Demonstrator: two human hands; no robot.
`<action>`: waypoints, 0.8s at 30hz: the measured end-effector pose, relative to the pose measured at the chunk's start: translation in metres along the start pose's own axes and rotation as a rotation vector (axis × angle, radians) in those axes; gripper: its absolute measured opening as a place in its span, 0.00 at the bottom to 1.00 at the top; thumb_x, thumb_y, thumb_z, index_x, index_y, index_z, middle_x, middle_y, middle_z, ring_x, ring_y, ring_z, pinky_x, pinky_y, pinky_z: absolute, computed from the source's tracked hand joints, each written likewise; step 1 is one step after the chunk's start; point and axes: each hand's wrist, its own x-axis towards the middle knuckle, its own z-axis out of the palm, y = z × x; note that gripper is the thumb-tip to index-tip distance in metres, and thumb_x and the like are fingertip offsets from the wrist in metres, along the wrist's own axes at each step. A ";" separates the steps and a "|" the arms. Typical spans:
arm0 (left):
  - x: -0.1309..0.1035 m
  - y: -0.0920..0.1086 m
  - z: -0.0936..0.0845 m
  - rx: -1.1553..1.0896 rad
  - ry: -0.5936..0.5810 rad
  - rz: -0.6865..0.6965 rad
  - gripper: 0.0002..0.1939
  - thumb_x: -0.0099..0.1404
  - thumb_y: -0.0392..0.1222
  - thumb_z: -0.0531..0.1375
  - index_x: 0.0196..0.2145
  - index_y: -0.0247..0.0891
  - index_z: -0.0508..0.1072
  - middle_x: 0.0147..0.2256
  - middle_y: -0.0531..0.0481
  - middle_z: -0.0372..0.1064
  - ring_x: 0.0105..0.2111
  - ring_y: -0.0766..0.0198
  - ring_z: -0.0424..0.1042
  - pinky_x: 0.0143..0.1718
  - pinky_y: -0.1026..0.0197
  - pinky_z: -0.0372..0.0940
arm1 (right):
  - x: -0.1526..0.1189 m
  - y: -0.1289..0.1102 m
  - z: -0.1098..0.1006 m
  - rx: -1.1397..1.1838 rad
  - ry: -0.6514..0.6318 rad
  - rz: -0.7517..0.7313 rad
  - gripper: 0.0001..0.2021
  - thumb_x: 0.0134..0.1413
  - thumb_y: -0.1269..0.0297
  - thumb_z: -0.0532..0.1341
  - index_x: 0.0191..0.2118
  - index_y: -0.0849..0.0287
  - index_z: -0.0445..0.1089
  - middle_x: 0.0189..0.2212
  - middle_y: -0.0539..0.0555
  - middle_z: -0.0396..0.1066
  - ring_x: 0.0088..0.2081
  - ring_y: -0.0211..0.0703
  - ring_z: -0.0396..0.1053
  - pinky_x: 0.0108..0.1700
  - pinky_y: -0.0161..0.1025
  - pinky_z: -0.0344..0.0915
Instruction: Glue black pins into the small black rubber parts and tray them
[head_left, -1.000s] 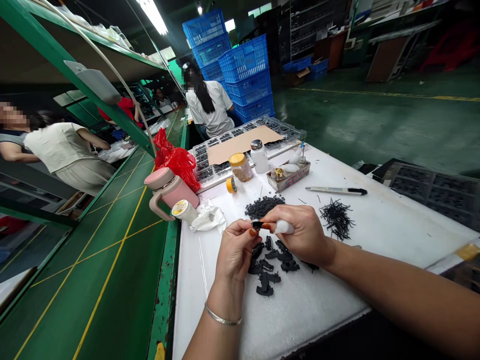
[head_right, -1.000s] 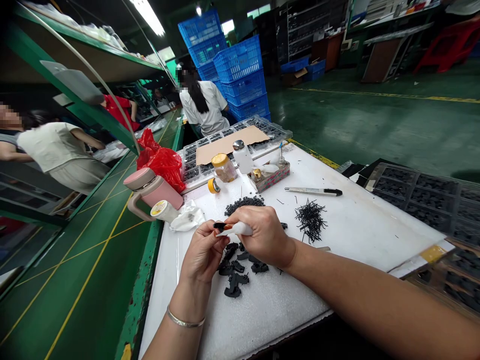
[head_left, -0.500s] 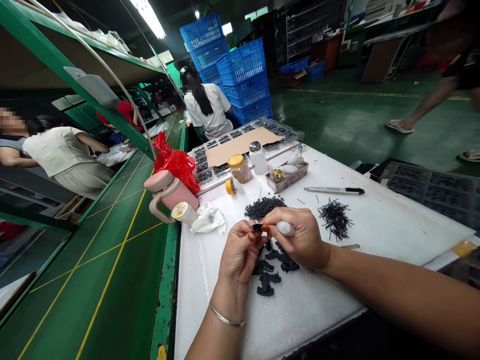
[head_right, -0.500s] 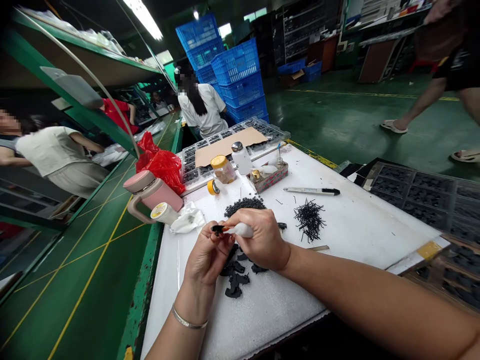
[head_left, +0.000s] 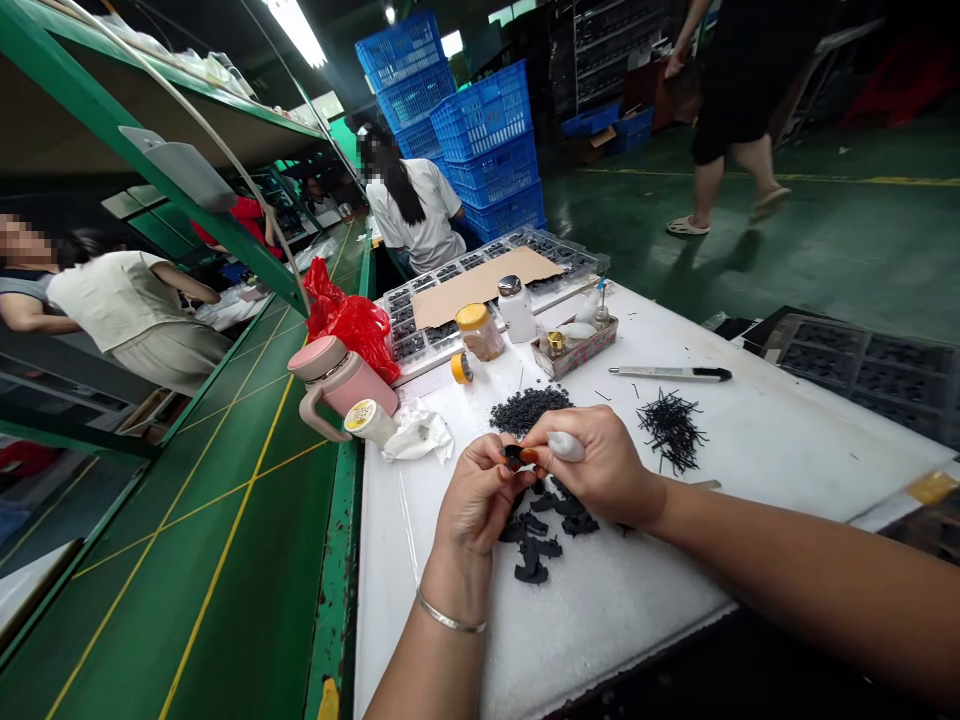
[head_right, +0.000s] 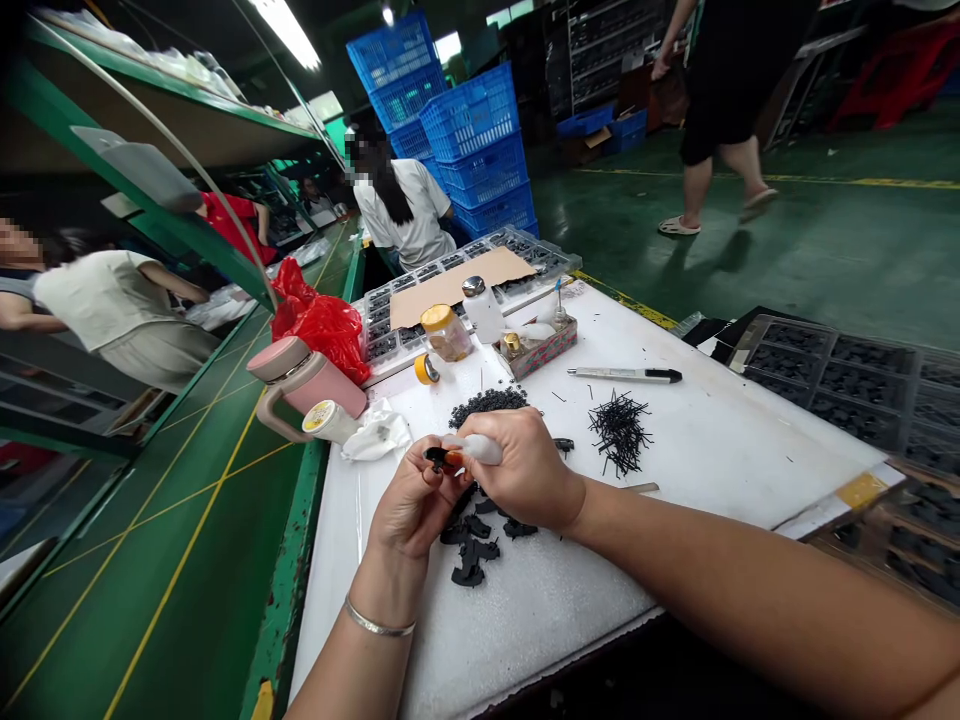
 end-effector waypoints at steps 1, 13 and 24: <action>0.000 0.000 0.000 0.007 -0.005 0.003 0.19 0.41 0.37 0.74 0.22 0.34 0.67 0.29 0.53 0.66 0.30 0.66 0.70 0.31 0.65 0.70 | 0.000 0.000 0.000 0.016 -0.012 0.029 0.05 0.49 0.73 0.60 0.25 0.63 0.71 0.20 0.50 0.70 0.22 0.34 0.64 0.26 0.32 0.59; 0.003 0.002 -0.002 0.128 -0.023 0.059 0.16 0.43 0.36 0.73 0.20 0.34 0.67 0.28 0.53 0.65 0.27 0.65 0.70 0.30 0.63 0.68 | 0.004 0.002 0.002 0.359 -0.083 0.368 0.05 0.46 0.69 0.65 0.25 0.64 0.70 0.19 0.51 0.70 0.21 0.36 0.67 0.22 0.30 0.62; 0.002 0.002 0.004 0.293 0.141 0.225 0.17 0.45 0.37 0.72 0.34 0.37 0.74 0.29 0.51 0.69 0.30 0.67 0.68 0.30 0.68 0.69 | 0.013 0.005 -0.002 0.488 0.025 0.482 0.13 0.43 0.59 0.68 0.27 0.65 0.71 0.18 0.51 0.69 0.21 0.35 0.66 0.25 0.32 0.64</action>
